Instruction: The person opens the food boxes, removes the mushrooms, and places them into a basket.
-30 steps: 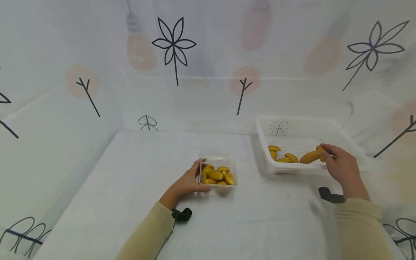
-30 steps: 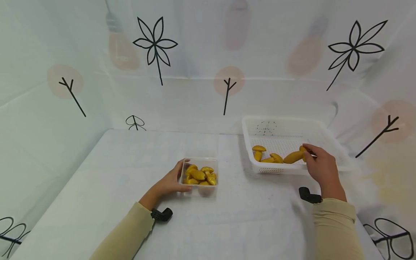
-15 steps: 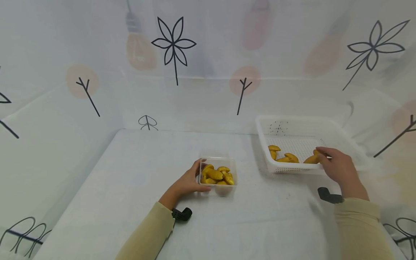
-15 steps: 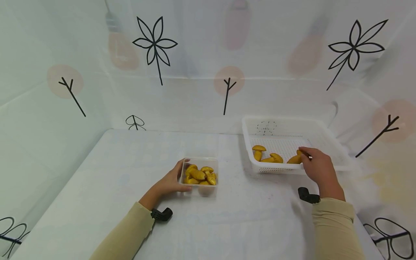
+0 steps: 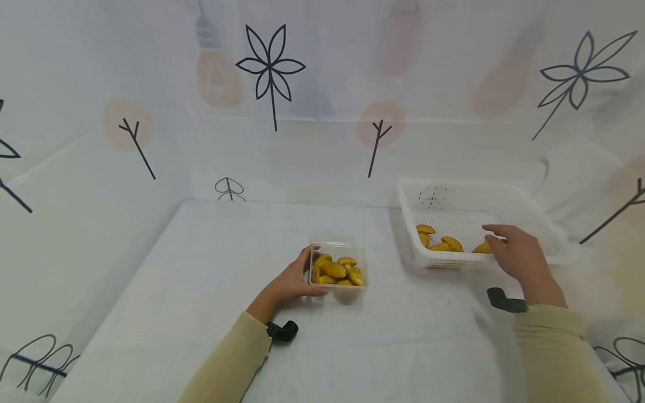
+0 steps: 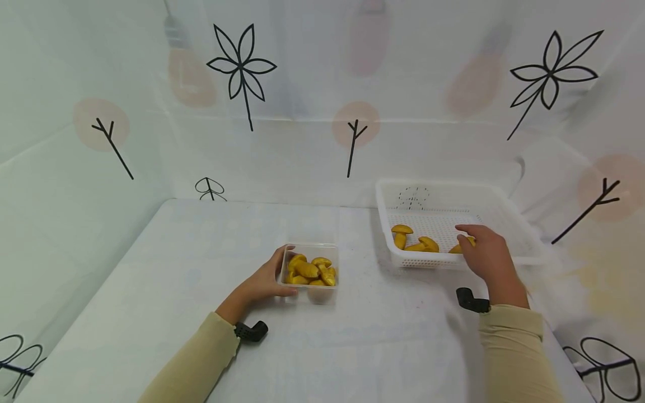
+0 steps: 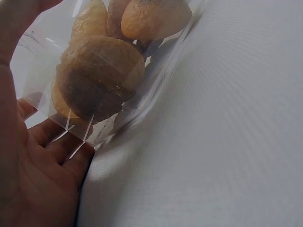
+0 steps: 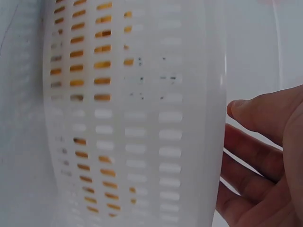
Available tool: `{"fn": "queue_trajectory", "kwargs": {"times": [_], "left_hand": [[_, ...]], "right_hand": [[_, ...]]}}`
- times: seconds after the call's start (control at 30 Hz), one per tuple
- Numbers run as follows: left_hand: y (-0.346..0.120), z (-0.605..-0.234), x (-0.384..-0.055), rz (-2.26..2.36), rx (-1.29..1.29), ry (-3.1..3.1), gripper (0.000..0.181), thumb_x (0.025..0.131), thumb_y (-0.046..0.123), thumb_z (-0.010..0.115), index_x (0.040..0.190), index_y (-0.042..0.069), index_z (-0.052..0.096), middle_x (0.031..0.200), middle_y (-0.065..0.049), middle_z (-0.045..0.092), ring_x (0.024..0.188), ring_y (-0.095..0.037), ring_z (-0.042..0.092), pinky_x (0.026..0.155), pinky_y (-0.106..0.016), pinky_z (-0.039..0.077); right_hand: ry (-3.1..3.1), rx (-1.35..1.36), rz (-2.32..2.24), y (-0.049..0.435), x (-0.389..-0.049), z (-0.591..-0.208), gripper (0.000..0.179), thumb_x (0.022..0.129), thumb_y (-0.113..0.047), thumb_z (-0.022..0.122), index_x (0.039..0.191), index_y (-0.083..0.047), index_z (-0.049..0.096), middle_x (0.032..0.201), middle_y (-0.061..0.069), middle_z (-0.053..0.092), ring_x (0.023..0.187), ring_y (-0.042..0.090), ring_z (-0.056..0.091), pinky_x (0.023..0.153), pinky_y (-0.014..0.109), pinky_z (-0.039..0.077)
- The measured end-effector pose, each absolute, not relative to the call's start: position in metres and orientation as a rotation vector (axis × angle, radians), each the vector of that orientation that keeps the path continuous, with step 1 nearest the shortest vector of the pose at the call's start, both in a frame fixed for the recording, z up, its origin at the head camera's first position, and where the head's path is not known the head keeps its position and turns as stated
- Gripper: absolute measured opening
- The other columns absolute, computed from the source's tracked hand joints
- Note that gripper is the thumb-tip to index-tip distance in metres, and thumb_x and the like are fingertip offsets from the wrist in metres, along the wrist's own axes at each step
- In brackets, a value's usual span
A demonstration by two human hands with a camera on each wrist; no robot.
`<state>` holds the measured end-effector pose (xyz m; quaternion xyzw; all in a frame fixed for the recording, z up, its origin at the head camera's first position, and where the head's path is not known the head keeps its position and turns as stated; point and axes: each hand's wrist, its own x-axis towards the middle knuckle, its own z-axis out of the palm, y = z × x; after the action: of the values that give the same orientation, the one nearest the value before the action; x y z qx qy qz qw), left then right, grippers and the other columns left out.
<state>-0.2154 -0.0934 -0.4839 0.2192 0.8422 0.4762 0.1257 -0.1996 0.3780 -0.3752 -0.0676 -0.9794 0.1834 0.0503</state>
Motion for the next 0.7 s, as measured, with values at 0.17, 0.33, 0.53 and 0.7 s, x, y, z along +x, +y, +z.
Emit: {"fn": "queue_trajectory", "kwargs": {"times": [0.17,0.33,0.53,0.7], "left_hand": [[-0.093,-0.483,-0.215,1.390,0.651,2.451,0.107,0.070,0.046,0.083,0.152,0.023,0.018,0.151,0.001,0.041,0.144,-0.021,0.035,0.120,-0.043,0.026],[-0.093,-0.483,-0.216,1.387,0.651,2.447,0.107,0.071,0.045,0.083,0.152,0.023,0.018,0.152,-0.001,0.040,0.145,-0.022,0.033,0.120,-0.043,0.025],[-0.093,-0.482,-0.215,1.394,0.651,2.433,0.107,0.070,0.046,0.083,0.152,0.023,0.017,0.152,-0.001,0.039,0.145,-0.022,0.032,0.120,-0.043,0.025],[-0.093,-0.483,-0.215,1.391,0.647,2.441,0.107,0.070,0.048,0.083,0.151,0.026,0.017,0.152,-0.001,0.039,0.145,-0.023,0.032,0.120,-0.043,0.025]], "right_hand": [[-2.960,-0.099,0.549,0.363,-0.202,-0.372,0.039,0.100,-0.020,0.047,0.135,-0.001,0.051,0.139,0.032,0.044,0.116,0.051,0.045,0.088,0.066,0.043],[-2.932,-0.008,0.531,0.343,-0.205,-0.370,0.036,0.100,-0.018,0.049,0.132,-0.003,0.054,0.139,0.029,0.047,0.116,0.051,0.047,0.091,0.067,0.042],[-2.933,0.031,0.535,0.321,-0.208,-0.372,0.035,0.099,-0.018,0.052,0.131,-0.006,0.056,0.140,0.026,0.048,0.122,0.049,0.046,0.095,0.066,0.042],[-2.922,0.112,0.558,0.309,-0.207,-0.370,0.035,0.099,-0.021,0.052,0.131,-0.008,0.058,0.139,0.024,0.050,0.124,0.048,0.045,0.096,0.065,0.042]]}}
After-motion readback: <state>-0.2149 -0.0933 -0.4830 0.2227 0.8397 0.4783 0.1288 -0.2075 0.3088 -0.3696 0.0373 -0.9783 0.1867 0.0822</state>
